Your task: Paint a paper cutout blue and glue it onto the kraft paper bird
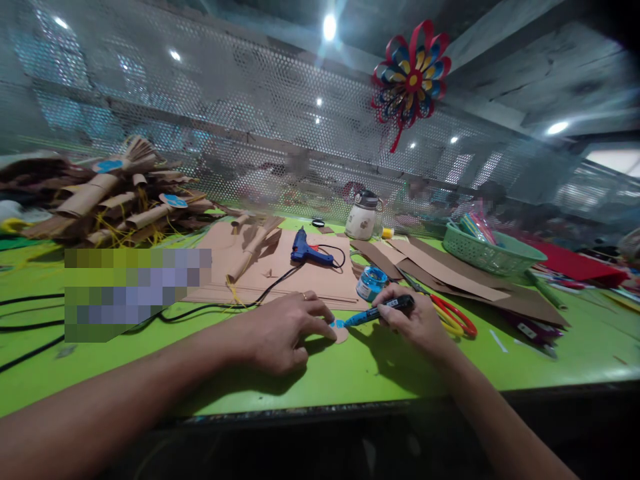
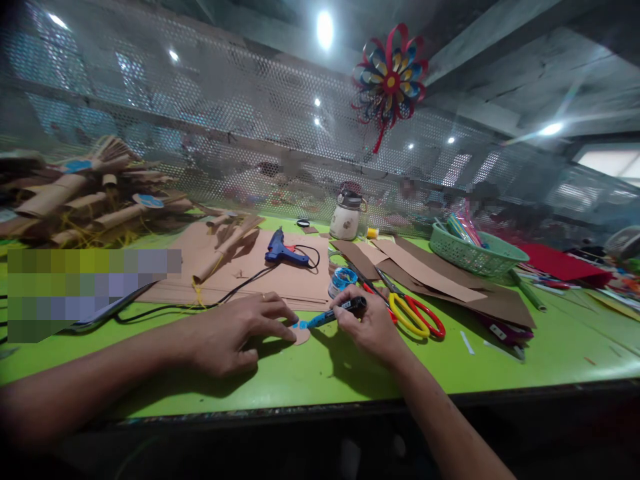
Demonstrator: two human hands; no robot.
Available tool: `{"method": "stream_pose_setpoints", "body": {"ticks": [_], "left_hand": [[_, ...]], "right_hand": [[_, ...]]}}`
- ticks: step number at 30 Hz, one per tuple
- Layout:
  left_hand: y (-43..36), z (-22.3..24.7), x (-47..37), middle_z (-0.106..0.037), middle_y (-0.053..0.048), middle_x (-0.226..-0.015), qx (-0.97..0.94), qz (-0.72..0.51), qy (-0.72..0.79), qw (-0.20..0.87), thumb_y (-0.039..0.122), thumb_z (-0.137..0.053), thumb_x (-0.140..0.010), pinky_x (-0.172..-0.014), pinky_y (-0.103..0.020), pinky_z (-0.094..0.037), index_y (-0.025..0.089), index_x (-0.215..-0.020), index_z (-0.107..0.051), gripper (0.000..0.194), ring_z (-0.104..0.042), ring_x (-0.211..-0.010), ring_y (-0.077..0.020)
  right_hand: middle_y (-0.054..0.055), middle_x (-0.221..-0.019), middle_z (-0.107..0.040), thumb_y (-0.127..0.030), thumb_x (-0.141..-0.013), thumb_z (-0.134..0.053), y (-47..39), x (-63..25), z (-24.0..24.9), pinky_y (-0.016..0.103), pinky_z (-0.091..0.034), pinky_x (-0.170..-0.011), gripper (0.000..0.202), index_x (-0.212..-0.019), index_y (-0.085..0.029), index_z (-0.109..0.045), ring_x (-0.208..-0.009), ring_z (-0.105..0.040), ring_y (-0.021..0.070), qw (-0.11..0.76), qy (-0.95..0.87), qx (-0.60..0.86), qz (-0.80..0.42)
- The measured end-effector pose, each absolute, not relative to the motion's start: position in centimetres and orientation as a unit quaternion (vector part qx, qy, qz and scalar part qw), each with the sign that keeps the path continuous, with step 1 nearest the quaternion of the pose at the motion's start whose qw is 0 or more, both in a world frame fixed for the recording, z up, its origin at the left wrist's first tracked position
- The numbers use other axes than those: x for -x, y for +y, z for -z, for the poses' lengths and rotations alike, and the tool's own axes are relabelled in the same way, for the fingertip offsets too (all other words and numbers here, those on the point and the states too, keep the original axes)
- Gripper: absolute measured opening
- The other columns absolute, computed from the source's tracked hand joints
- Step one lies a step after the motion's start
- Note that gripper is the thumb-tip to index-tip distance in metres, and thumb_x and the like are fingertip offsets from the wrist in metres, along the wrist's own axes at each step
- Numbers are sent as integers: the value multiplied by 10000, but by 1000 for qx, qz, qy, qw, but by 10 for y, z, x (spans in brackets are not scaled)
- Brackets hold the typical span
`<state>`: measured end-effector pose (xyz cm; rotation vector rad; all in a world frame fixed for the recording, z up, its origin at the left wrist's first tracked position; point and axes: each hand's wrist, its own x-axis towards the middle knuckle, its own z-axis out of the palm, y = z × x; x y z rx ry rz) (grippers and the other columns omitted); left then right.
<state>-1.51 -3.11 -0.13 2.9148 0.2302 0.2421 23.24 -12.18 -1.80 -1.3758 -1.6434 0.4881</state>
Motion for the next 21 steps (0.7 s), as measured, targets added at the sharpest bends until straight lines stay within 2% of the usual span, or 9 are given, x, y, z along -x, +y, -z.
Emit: {"method": "stream_pose_setpoints", "body": {"ticks": [6,13,21], "left_hand": [[-31,2,15,-602,-30,-1226,-988,-84,77,105,119,-550,-659,-968,-397,-421,299,-1234,-623,607,-531,-1086,-247],[-30,3,15,-606,-35,-1214,-989,-86,75,97,123,-551,-663,-953,-391,-427,280,-1202,-641,569,-531,-1074,-252],[-31,2,14,-601,-26,-1223,-988,-83,79,106,112,-545,-650,-962,-387,-423,302,-1228,-628,614,-530,-1077,-243]], "right_hand": [[-23,-588,-533,-256,-808,-556,-123,-230,16,222,-350,-468,107,-805,-161,-606,-496,-446,97,460,-664,551,-211],[-19,-568,-545,-278,-817,-564,-122,-231,19,243,-384,-485,122,-796,-161,-593,-500,-480,115,497,-643,545,-208],[-27,-605,-548,-248,-823,-571,-122,-229,18,227,-396,-493,90,-815,-164,-603,-512,-485,102,474,-664,533,-225]]}}
